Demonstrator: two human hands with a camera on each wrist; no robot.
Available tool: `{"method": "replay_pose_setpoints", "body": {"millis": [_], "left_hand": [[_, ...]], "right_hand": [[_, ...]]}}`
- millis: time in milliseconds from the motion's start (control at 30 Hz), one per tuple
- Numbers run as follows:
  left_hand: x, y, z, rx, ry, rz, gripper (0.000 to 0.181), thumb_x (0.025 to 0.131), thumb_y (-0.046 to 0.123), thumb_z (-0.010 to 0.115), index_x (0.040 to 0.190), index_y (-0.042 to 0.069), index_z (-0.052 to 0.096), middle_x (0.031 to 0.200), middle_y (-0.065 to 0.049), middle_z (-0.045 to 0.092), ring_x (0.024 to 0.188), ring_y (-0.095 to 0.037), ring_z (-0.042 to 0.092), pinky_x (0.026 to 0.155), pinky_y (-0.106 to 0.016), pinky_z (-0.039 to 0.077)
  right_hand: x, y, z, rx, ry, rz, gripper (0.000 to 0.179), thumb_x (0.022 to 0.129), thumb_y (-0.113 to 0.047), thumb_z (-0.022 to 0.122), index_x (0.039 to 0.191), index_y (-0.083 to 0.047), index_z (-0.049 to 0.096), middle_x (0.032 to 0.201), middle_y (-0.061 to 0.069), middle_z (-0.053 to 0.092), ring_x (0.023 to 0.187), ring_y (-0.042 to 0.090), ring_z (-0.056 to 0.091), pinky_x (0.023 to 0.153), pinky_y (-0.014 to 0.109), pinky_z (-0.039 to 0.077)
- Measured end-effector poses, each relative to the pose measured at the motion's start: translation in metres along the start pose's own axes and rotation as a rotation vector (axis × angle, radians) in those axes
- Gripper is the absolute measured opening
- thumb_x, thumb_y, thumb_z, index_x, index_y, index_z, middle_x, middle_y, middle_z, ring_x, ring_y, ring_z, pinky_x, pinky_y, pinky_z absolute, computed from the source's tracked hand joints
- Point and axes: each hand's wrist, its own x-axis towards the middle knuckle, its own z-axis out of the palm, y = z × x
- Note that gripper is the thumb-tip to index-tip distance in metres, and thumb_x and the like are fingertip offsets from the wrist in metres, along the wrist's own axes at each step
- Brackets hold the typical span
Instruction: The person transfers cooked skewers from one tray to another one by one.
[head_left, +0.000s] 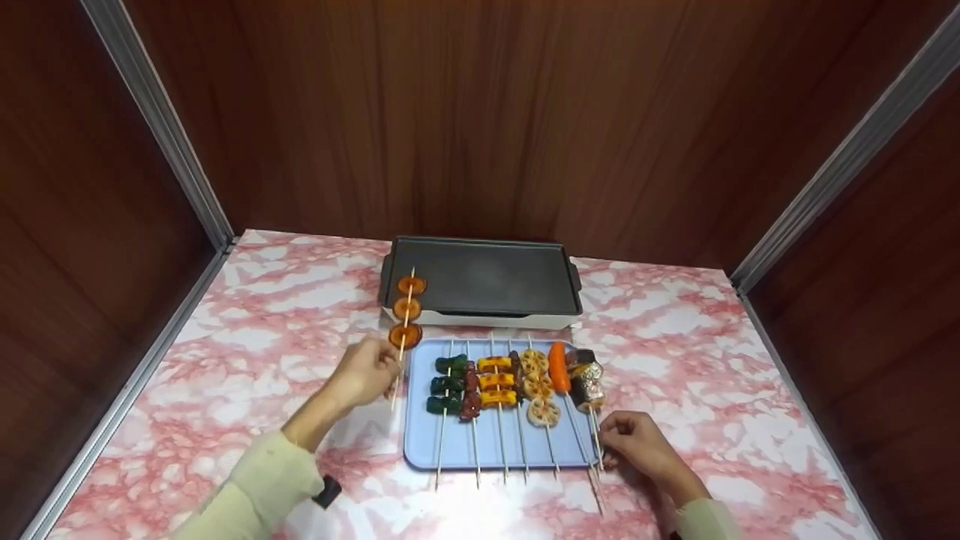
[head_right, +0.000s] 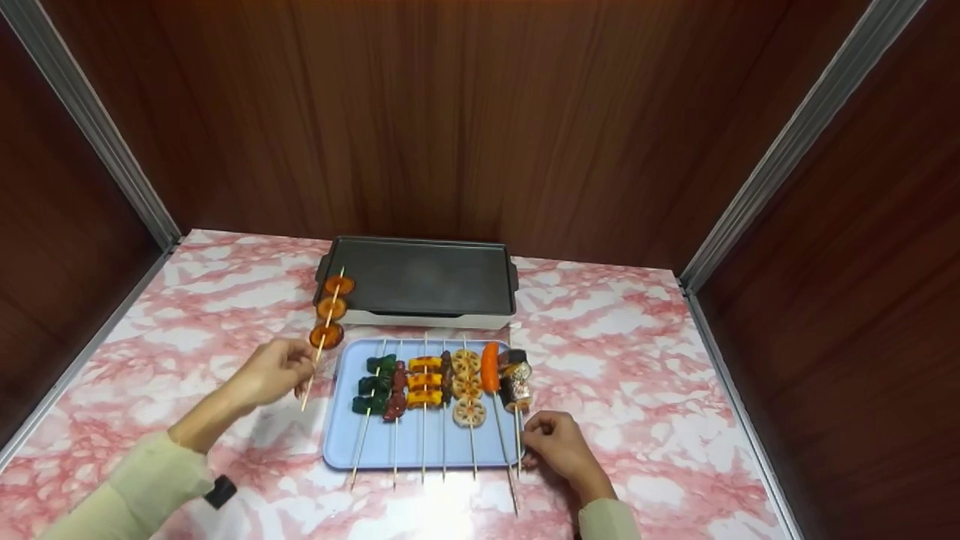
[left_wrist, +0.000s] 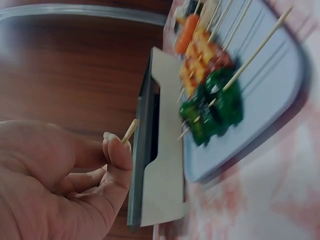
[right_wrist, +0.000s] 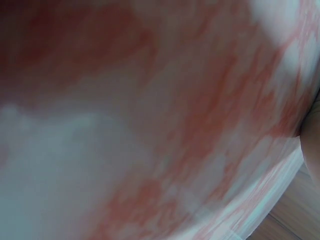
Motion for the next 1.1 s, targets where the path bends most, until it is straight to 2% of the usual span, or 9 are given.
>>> {"method": "replay_pose_setpoints", "body": {"millis": [133, 267, 433, 567, 700, 933, 1100], "left_hand": [[-0.017, -0.008, 0.012, -0.015, -0.009, -0.018, 0.014, 0.089, -0.012, 0.054, 0.090, -0.005, 0.065, 0.077, -0.013, 0.063, 0.057, -0.015, 0.057, 0.052, -0.028, 0.053], [-0.031, -0.017, 0.023, 0.006, -0.022, 0.014, 0.013, 0.086, -0.013, 0.054, 0.086, -0.005, 0.064, 0.070, -0.007, 0.059, 0.054, -0.012, 0.056, 0.050, -0.028, 0.053], [-0.041, -0.029, 0.030, 0.058, -0.027, 0.075, 0.013, 0.085, -0.012, 0.055, 0.079, -0.003, 0.063, 0.064, -0.003, 0.056, 0.049, -0.010, 0.055, 0.048, -0.025, 0.051], [-0.044, -0.037, 0.035, 0.105, -0.044, 0.079, 0.013, 0.086, -0.009, 0.059, 0.077, 0.000, 0.063, 0.064, 0.000, 0.056, 0.050, -0.009, 0.054, 0.048, -0.022, 0.046], [-0.044, -0.043, 0.037, 0.123, -0.102, 0.069, 0.012, 0.087, -0.006, 0.062, 0.077, 0.001, 0.064, 0.064, 0.000, 0.058, 0.050, -0.008, 0.056, 0.049, -0.021, 0.047], [-0.043, -0.046, 0.032, 0.154, -0.154, 0.118, 0.012, 0.088, 0.000, 0.067, 0.076, 0.002, 0.067, 0.064, 0.001, 0.062, 0.050, -0.007, 0.055, 0.049, -0.023, 0.046], [-0.046, -0.047, 0.029, 0.134, -0.173, 0.064, 0.015, 0.094, 0.006, 0.063, 0.082, 0.001, 0.070, 0.067, -0.005, 0.067, 0.054, -0.016, 0.064, 0.048, -0.024, 0.047]], "right_hand": [[-0.001, 0.001, 0.000, 0.009, -0.001, -0.002, 0.009, 0.089, 0.006, 0.062, 0.093, 0.014, 0.062, 0.071, 0.004, 0.062, 0.055, 0.011, 0.063, 0.054, 0.026, 0.055], [-0.001, -0.001, 0.002, 0.012, -0.001, -0.004, 0.007, 0.088, 0.007, 0.061, 0.091, 0.013, 0.062, 0.071, 0.003, 0.062, 0.054, 0.011, 0.062, 0.054, 0.025, 0.054], [-0.001, -0.001, 0.002, 0.007, -0.007, -0.019, 0.014, 0.089, 0.007, 0.061, 0.095, 0.019, 0.060, 0.070, 0.005, 0.062, 0.054, 0.011, 0.061, 0.054, 0.025, 0.053], [-0.001, -0.001, 0.002, 0.004, -0.003, -0.024, 0.012, 0.088, 0.007, 0.062, 0.094, 0.017, 0.061, 0.073, 0.007, 0.062, 0.055, 0.011, 0.060, 0.054, 0.025, 0.053], [0.000, -0.001, 0.003, 0.004, 0.004, -0.017, 0.008, 0.088, 0.007, 0.062, 0.093, 0.013, 0.064, 0.074, 0.007, 0.063, 0.056, 0.012, 0.060, 0.054, 0.025, 0.053], [0.001, -0.002, 0.003, 0.011, -0.003, 0.003, 0.007, 0.089, 0.007, 0.062, 0.092, 0.012, 0.064, 0.072, 0.007, 0.063, 0.055, 0.013, 0.062, 0.055, 0.026, 0.055], [0.000, -0.001, 0.001, 0.007, -0.012, 0.001, 0.012, 0.089, 0.004, 0.062, 0.094, 0.015, 0.062, 0.072, 0.007, 0.063, 0.056, 0.013, 0.063, 0.056, 0.027, 0.056]]}}
